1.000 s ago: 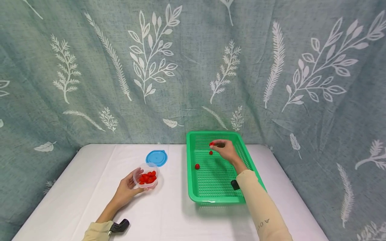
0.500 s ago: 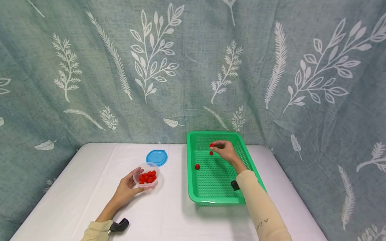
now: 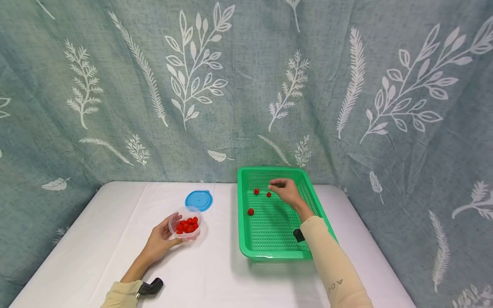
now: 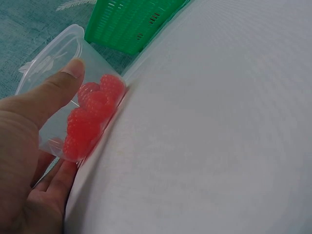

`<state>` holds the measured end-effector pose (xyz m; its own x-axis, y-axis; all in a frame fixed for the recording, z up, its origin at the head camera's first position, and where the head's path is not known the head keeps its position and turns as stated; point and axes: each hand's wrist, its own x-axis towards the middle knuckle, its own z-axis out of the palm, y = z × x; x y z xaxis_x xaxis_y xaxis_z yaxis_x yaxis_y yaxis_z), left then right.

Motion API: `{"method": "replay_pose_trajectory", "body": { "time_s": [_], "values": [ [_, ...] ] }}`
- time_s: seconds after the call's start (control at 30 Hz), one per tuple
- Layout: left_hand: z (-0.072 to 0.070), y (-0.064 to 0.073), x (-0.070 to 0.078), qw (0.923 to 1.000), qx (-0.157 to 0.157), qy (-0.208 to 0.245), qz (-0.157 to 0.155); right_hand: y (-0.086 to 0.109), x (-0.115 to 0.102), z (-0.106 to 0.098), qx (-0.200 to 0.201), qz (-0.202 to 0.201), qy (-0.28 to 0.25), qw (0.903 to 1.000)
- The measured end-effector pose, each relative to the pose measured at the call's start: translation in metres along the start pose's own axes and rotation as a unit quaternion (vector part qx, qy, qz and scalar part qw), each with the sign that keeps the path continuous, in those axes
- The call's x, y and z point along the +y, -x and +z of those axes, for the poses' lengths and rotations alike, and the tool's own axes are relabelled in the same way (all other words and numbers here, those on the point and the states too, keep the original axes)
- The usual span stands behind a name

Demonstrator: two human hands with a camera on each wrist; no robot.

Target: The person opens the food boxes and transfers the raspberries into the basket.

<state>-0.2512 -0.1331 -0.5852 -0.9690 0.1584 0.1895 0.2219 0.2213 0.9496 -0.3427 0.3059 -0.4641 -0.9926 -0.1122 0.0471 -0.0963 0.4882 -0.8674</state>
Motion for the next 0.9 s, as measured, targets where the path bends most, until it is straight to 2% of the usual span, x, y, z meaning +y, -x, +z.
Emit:
{"method": "replay_pose_trajectory", "body": {
  "time_s": [0.2, 0.4, 0.7, 0.9],
  "values": [
    [0.000, -0.001, 0.000, 1.0000, 0.000, -0.004, 0.004, 0.004, -0.020, -0.005, -0.026, 0.004, 0.001, 0.9997],
    [-0.001, 0.000, -0.001, 0.9999, 0.001, -0.010, 0.007, 0.020, -0.054, -0.002, -0.050, -0.022, -0.018, 0.9984],
    [-0.001, -0.001, -0.002, 0.9998, 0.003, -0.014, 0.016, 0.058, -0.113, 0.026, -0.065, -0.075, -0.017, 0.9949],
    [0.000, -0.001, -0.004, 0.9998, 0.002, -0.012, 0.015, 0.082, -0.134, 0.051, -0.094, -0.108, -0.038, 0.9889]
  ]
}}
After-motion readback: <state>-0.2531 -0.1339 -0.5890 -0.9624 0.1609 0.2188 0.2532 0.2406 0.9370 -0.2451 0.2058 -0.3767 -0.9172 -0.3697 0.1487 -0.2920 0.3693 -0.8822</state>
